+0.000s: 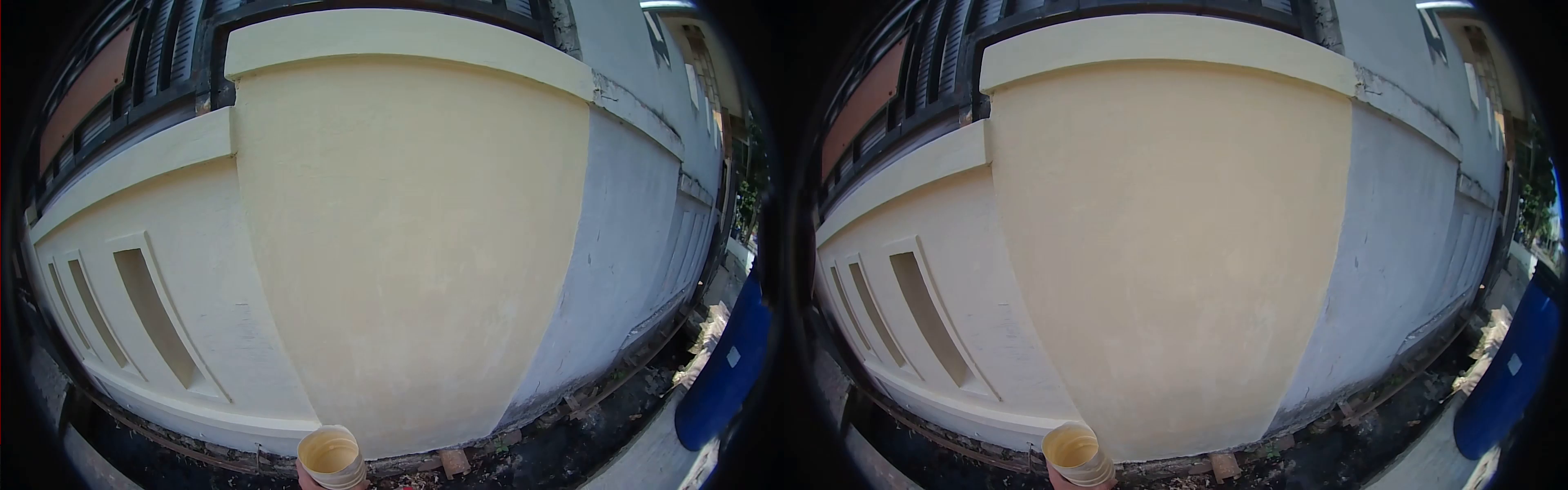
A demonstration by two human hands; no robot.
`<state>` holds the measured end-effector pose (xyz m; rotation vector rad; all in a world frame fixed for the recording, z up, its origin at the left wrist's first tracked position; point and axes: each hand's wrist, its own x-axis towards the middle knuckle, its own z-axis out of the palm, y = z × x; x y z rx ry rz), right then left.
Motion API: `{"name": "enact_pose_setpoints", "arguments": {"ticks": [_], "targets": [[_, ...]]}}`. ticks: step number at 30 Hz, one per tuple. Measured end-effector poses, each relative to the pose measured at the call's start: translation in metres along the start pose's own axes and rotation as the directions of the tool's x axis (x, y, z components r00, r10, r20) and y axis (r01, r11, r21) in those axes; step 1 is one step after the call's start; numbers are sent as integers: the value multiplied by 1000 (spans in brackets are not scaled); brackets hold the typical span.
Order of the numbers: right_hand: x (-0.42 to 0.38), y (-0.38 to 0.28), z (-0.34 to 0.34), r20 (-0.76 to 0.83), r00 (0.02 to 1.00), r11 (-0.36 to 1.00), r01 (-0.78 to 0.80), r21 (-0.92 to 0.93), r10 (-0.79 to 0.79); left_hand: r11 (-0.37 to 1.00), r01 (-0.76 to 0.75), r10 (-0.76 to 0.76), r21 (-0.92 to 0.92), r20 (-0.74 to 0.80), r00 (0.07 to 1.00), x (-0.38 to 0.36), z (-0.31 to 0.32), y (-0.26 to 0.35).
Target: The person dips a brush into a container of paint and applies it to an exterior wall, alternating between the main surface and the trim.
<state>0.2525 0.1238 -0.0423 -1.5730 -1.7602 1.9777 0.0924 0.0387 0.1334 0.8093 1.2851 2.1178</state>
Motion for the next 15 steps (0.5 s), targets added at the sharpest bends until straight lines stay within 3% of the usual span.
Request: {"name": "enact_pose_setpoints", "arguments": {"ticks": [1, 2, 3, 5, 6, 7, 9, 10, 11, 12, 13, 14, 15], "targets": [[-35, -17, -12, -43, 997, 979, -53, 199, 62, 942, 224, -216, -250, 62, 974, 5, 19, 39], [-68, -28, -27, -78, 988, 917, -95, 388, 135, 987, -33, 22, 156, 73, 997, -9, 44, 78], [-86, -20, -40, -71, 985, 908, -114, 403, 155, 985, -13, 0, 169, 78, 997, -5, 71, 116], [-103, 22, -58, -454, 888, 960, 64, 274, 70, 977, -138, 117, 165, 131, 984, -6, 105, 180], [-116, 42, -68, -611, 792, 977, 122, 177, 12, 994, -38, 20, 104, 163, 986, -5, 113, 200], [-129, 62, -87, -594, 803, 978, 93, 189, 39, 992, -11, -8, 124, 152, 988, -7, 123, 225], [-163, 84, -123, -773, 620, 851, 328, 410, 134, 962, -26, -28, 271, 193, 981, -3, 157, 280], [-219, 32, -139, -834, 506, 888, 252, 385, 219, 970, 60, -108, 236, 192, 975, -3, 165, 294], [-223, 50, -159, -843, 406, 879, 163, 448, 354, 967, 83, -129, 242, 182, 975, -2, 173, 311], [-245, 31, -174, -859, 216, 866, 94, 492, 464, 947, -35, -52, 319, 262, 964, 1, 183, 329], [-260, 36, -194, -852, 237, 866, 72, 495, 468, 911, -153, 13, 383, 345, 939, 4, 190, 343], [-271, 36, -211, -857, 217, 870, 59, 489, 467, 910, -153, -6, 386, 381, 925, 7, 192, 352], [-276, 38, -225, -848, 267, 835, 197, 513, 458, 910, -122, -32, 396, 360, 933, 7, 200, 363]]}}
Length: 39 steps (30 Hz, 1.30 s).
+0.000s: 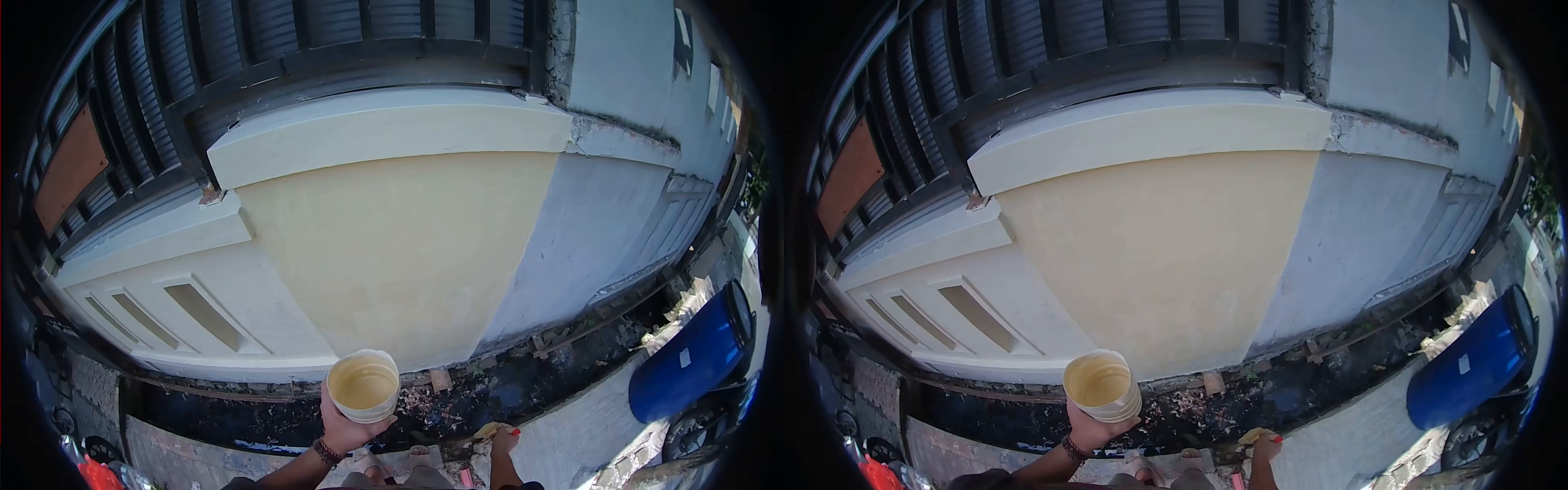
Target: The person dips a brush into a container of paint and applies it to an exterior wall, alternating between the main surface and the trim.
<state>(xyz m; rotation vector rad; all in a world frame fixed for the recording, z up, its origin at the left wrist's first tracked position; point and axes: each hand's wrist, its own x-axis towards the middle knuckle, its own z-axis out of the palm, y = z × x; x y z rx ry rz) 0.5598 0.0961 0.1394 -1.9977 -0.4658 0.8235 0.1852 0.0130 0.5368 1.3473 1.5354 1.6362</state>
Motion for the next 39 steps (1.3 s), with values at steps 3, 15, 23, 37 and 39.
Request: {"name": "enact_pose_setpoints", "arguments": {"ticks": [3, 15, 23, 37, 39], "targets": [[-39, -113, -25, 271, 959, 889, -193, 416, 82, 998, -52, 52, 47, -7, 999, 7, 4, 36], [-166, -434, -92, 732, 218, 714, -169, 679, -645, 966, -212, 232, 146, -136, 963, -17, 12, 62], [-240, -506, -126, 633, -179, 641, 17, 767, -753, 841, -366, 466, 399, -188, 865, -17, 0, 66], [-365, -496, -115, 739, -188, 580, 507, 637, -647, 798, -370, 516, 475, -222, 827, -32, -23, 46], [-368, -494, -108, 717, -270, 523, 530, 668, -643, 774, -418, 568, 476, -230, 790, -30, -23, 41]]}}
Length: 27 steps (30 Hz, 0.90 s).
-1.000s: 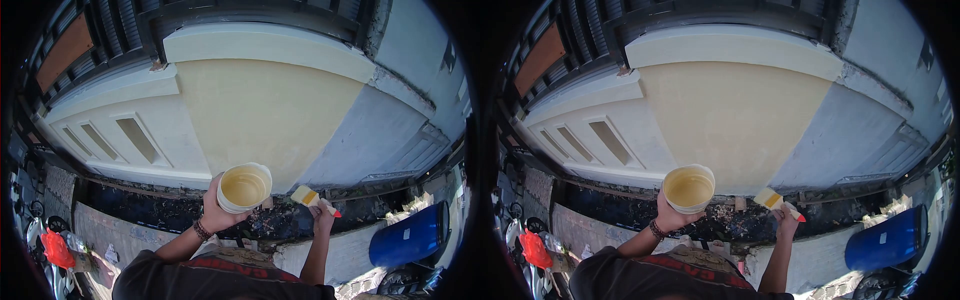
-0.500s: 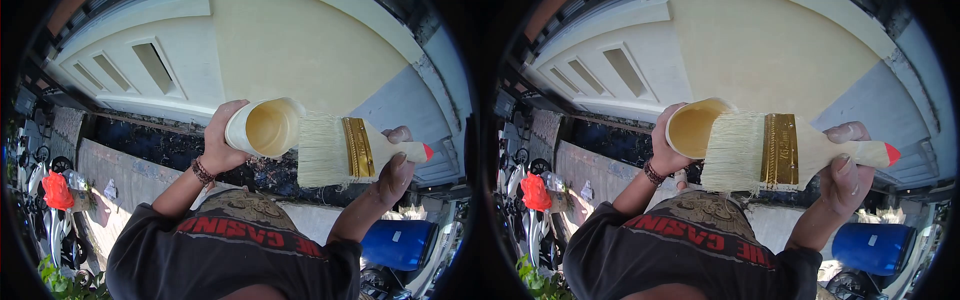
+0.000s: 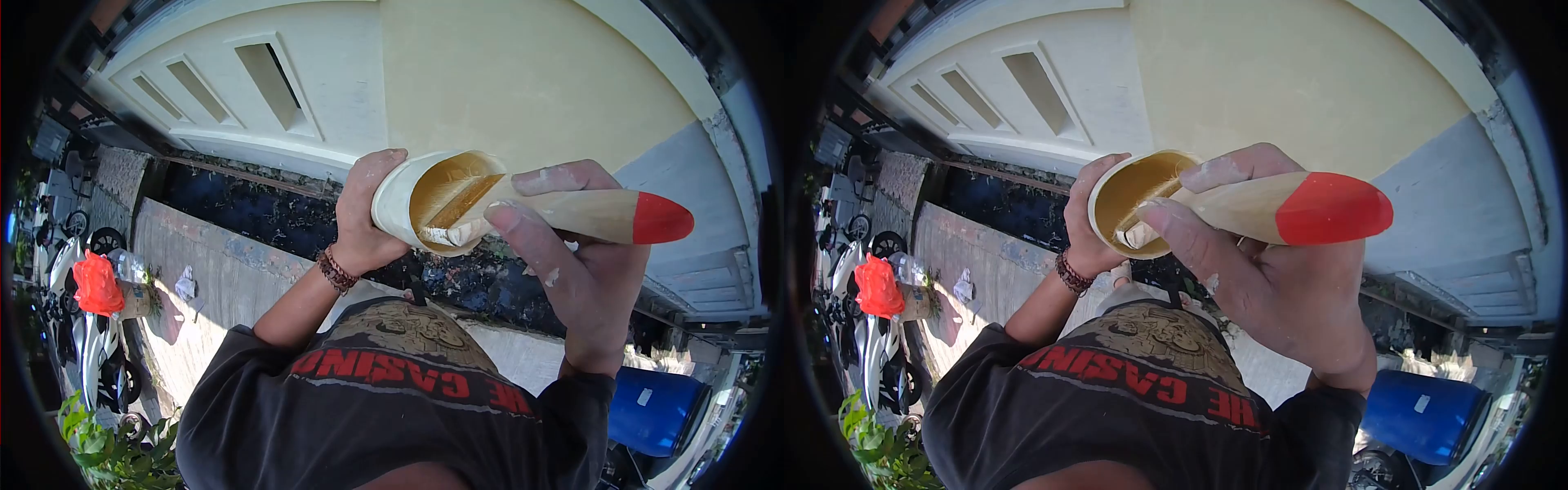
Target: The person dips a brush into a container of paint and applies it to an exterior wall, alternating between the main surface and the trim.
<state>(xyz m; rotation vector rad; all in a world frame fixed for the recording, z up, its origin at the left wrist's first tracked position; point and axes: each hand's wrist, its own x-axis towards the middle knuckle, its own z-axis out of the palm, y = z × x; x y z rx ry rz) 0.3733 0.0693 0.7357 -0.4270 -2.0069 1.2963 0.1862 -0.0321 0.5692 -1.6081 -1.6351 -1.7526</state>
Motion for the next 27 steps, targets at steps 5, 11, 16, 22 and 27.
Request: {"name": "enact_pose_setpoints", "arguments": {"ticks": [5, 11, 16, 22, 27], "targets": [[19, -1, 4, 217, 957, 965, 223, -138, -190, 997, -69, 71, 33, -65, 995, 5, 4, -3], [32, -13, 1, 329, 928, 966, 228, -123, -177, 998, -31, 38, 51, -142, 989, 11, 4, 3], [45, -24, -3, 504, 801, 872, 459, -173, -322, 990, 127, -131, -57, -62, 989, 7, 1, -2], [50, -22, 6, 557, 739, 820, 548, -167, -380, 990, -92, 104, 105, -113, 988, 21, -1, 8], [51, -26, 9, 625, 704, 794, 570, -212, -338, 996, -38, 46, 77, -106, 993, 21, -6, 10]]}}
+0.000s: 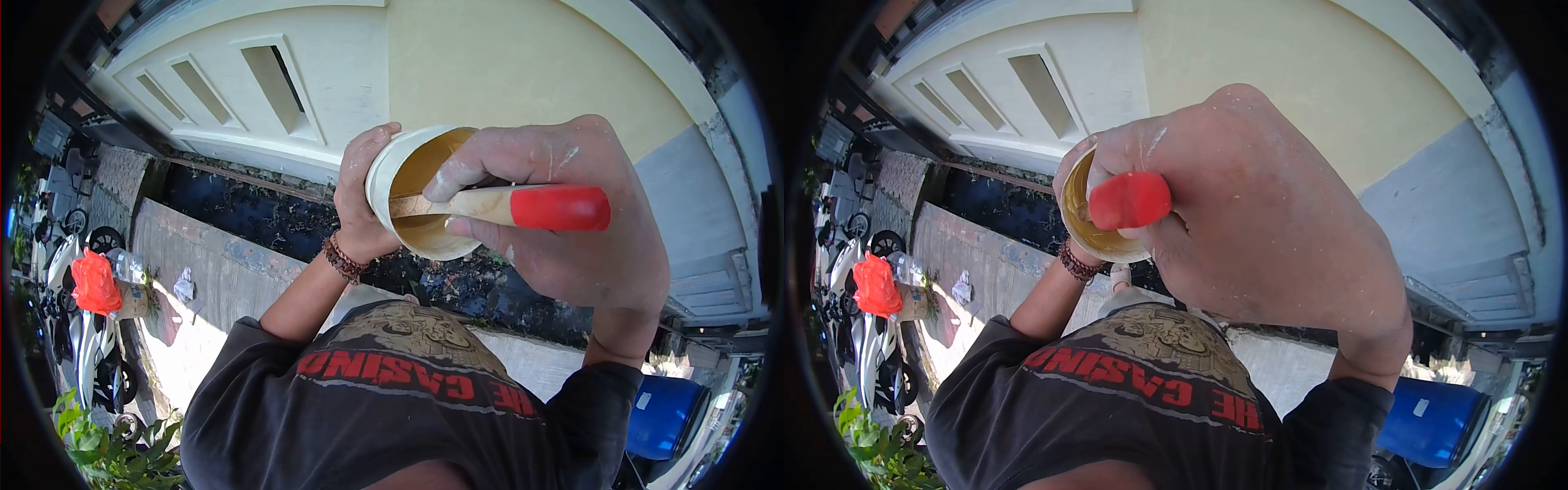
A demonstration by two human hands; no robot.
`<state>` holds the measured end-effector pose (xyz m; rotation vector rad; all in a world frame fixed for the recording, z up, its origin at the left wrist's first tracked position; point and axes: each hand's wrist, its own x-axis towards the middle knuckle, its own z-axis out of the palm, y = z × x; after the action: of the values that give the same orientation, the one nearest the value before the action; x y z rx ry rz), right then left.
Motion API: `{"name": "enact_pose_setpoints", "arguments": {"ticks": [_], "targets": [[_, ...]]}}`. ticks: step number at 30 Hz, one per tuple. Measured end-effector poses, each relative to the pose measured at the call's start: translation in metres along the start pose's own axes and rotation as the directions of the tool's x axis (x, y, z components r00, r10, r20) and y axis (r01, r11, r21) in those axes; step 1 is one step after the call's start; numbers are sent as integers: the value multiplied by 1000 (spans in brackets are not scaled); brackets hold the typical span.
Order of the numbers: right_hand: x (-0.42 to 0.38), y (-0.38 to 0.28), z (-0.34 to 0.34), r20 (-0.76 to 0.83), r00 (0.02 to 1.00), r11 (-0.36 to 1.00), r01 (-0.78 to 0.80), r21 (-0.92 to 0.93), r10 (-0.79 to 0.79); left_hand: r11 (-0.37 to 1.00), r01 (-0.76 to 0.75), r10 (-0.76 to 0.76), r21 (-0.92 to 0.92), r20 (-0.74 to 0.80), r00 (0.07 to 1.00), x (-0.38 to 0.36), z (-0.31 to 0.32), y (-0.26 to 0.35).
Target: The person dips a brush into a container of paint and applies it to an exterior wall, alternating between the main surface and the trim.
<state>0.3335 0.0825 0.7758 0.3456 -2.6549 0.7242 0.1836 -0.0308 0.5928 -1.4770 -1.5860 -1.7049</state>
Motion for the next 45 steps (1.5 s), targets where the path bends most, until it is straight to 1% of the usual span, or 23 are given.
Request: {"name": "enact_pose_setpoints", "arguments": {"ticks": [3, 6, 8, 12, 13, 15, 18, 19, 21, 22, 24, 25, 27, 29, 32, 34, 36, 38, 42, 44, 45], "targets": [[3, 1, 2, -6, 999, 999, 33, 23, -33, 997, 77, -77, -16, 18, 997, -2, -3, -2], [5, 1, 2, 18, 999, 997, 43, 58, -44, 992, 117, -116, -56, 20, 993, -7, -3, -6], [6, -1, 2, 16, 998, 998, 66, 0, -66, 986, 141, -140, -84, 16, 990, -10, -3, -9], [9, -3, 0, 22, 996, 996, 91, 3, -91, 973, 183, -184, -138, 6, 983, -17, -2, -15], [9, -4, -1, -30, 996, 995, 89, 34, -88, 968, 200, -201, -155, 5, 980, -18, -2, -17], [8, -4, -2, -80, 993, 994, 91, 63, -86, 952, 246, -245, -180, 29, 969, -23, -4, -24], [7, -4, 2, -100, 993, 998, 59, 25, -56, 927, 324, -315, -190, 80, 946, -21, -9, -28], [6, -4, 6, -142, 990, 1000, 23, 21, -20, 921, 338, -327, -192, 89, 941, -16, -10, -23], [5, -5, 8, -185, 983, 1000, -11, 17, 14, 992, 110, -115, -70, -78, 990, -8, -9, -7], [5, -5, 8, -200, 980, 1000, -4, 11, 6, 992, 106, -111, -70, -81, 990, -6, -7, -7], [5, -7, 9, -215, 977, 1000, 5, 3, -5, 999, -44, 46, 18, -182, 982, -3, -6, -9], [4, -7, 10, -265, 963, 999, -29, 45, 40, 999, -47, 49, 19, -183, 982, -4, -5, -12], [6, -7, 16, -314, 945, 994, -61, 88, 86, 993, -78, 96, 94, -208, 973, -7, -5, -19], [8, -5, 25, -374, 920, 991, -78, 112, 114, 990, -82, 107, 117, -224, 969, -7, -6, -19], [15, -5, 33, -405, 911, 995, -52, 85, 82, 984, -97, 132, 153, -244, 961, -7, -6, -20], [17, -7, 36, -397, 911, 992, -80, 98, 112, 988, -82, 114, 132, -255, 960, -6, -7, -19], [18, -9, 34, -388, 911, 989, -105, 108, 139, 985, -95, 130, 146, -254, 959, -4, -8, -18], [20, -11, 28, -282, 942, 983, -178, 37, 181, 981, -104, 143, 162, -255, 956, -5, -9, -19], [23, -14, 26, -279, 952, 991, -134, -26, 122, 983, -107, 140, 148, -230, 963, -8, -11, -20], [23, -15, 25, -367, 920, 987, -97, 132, 139, 985, -96, 127, 145, -221, 967, -8, -15, -17], [24, -17, 23, -364, 922, 987, -91, 130, 133, 987, -62, 89, 146, -185, 979, -8, -18, -13]]}}
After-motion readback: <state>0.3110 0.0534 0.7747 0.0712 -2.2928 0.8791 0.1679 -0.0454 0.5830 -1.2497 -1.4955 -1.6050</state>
